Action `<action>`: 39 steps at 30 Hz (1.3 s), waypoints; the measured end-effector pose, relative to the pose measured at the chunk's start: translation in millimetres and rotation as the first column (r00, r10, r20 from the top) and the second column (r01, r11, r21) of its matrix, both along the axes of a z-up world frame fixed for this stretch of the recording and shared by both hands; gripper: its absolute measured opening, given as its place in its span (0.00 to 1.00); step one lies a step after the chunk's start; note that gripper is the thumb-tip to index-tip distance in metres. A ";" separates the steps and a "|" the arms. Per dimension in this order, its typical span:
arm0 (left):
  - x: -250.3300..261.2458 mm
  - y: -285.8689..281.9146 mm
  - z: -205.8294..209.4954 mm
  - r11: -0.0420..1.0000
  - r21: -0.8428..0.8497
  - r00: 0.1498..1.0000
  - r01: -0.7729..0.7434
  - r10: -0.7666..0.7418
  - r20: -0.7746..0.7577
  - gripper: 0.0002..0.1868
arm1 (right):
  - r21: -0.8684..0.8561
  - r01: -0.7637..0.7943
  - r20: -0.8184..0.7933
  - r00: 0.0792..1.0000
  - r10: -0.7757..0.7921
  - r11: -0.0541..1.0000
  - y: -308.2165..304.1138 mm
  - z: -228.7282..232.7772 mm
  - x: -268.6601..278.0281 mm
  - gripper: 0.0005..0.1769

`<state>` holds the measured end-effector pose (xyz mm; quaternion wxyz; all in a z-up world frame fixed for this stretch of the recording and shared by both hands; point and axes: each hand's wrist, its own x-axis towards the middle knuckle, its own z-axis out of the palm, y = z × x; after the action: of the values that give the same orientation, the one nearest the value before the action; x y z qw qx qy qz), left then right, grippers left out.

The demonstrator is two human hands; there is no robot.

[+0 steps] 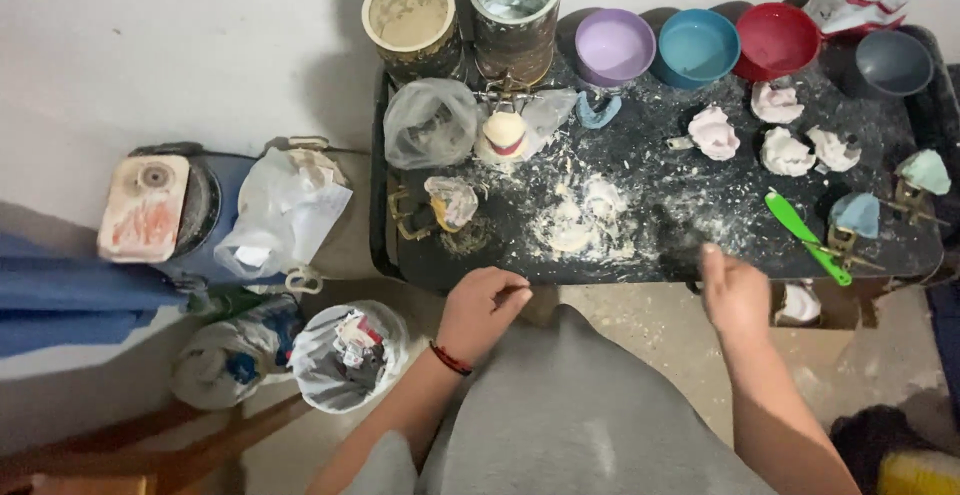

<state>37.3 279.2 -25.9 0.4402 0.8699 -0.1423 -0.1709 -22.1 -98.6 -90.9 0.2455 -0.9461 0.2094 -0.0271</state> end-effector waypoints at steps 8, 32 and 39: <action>63.2 89.1 10.3 0.960 0.130 0.850 -0.250 0.154 0.504 0.32 | 0.100 -0.166 0.098 0.983 0.156 0.981 114.2 54.7 23.0 0.41; 90.4 70.0 21.9 0.962 -0.027 0.474 0.273 -0.110 0.874 0.17 | -0.273 -0.314 0.479 0.775 0.411 0.909 235.5 117.9 19.3 0.30; 75.1 56.1 40.9 0.929 -0.062 0.412 0.366 -0.102 0.905 0.09 | -0.402 -0.194 0.480 0.787 0.387 0.895 235.2 122.0 9.1 0.29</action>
<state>112.4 335.3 15.0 0.3769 0.7367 -0.4926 0.2694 -13.0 136.6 31.1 0.1334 -0.9463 -0.0276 -0.2931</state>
